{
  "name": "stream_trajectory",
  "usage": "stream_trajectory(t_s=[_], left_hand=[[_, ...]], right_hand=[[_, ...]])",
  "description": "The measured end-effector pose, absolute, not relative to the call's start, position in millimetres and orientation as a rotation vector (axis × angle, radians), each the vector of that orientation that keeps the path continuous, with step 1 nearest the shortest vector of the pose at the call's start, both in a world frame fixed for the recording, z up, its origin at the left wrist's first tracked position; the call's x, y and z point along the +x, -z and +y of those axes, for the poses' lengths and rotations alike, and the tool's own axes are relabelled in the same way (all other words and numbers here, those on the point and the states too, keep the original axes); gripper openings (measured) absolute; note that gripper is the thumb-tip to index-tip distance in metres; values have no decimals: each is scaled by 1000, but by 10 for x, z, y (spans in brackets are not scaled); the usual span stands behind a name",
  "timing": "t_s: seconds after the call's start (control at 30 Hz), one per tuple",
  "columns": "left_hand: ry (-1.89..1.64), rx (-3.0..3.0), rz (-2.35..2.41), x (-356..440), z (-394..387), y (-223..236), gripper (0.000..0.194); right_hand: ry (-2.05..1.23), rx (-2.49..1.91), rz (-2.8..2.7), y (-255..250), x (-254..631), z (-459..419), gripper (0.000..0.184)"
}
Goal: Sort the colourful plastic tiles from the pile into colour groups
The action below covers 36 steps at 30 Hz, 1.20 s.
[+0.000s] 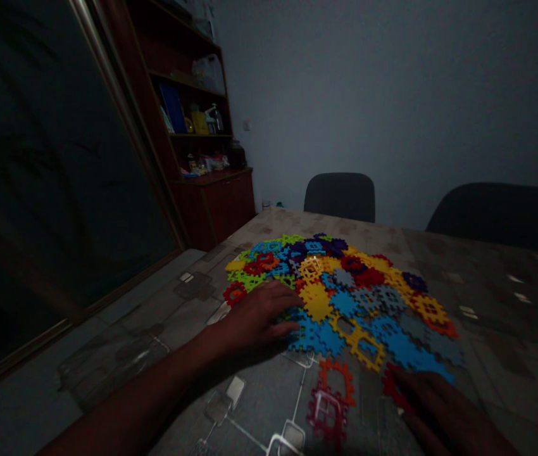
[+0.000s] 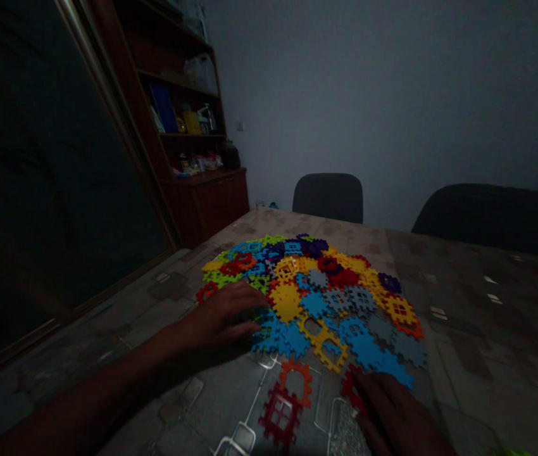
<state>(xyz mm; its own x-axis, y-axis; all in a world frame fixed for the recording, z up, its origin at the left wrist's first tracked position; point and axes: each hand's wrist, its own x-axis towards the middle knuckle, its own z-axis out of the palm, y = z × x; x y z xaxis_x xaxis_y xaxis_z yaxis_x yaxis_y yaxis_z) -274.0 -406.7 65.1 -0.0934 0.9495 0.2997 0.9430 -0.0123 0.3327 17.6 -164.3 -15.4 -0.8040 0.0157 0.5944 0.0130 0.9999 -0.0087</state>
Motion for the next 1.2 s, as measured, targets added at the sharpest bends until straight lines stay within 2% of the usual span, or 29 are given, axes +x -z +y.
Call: stream_trajectory(t_s=[0.13, 0.33, 0.57, 0.67, 0.77, 0.83, 0.97, 1.1, 1.2], left_hand=[[-530, 2016, 2200, -2619, -4023, -524, 61], [-543, 1969, 2201, -2559, -3989, -493, 64], [-757, 1896, 2266, -2650, -4064, -444, 66], [-768, 1920, 2235, -2621, -4064, -476, 64], [-770, 1999, 2130, -2484, -4045, -536, 60], [-757, 2072, 2021, -2344, -4033, -552, 58], [-608, 2245, 1798, -2048, -4027, -457, 59], [-499, 2379, 1705, -1858, -4037, -278, 49], [-462, 2376, 1739, -1810, -4026, -185, 54]], right_hand=[[15, -121, -2493, 163, 193, -1591, 33], [19, -135, -2459, 37, 173, -1637, 34], [96, 528, -2504, 313, -217, -2266, 41], [168, 319, -2591, 463, -313, -2377, 50], [161, 153, -2595, 397, -303, -2290, 61], [155, 141, -2554, 275, -256, -2135, 57], [123, -108, -2497, 148, -123, -1721, 37], [66, -294, -2477, 276, -40, -1447, 38], [32, -331, -2508, 358, -39, -1423, 40]])
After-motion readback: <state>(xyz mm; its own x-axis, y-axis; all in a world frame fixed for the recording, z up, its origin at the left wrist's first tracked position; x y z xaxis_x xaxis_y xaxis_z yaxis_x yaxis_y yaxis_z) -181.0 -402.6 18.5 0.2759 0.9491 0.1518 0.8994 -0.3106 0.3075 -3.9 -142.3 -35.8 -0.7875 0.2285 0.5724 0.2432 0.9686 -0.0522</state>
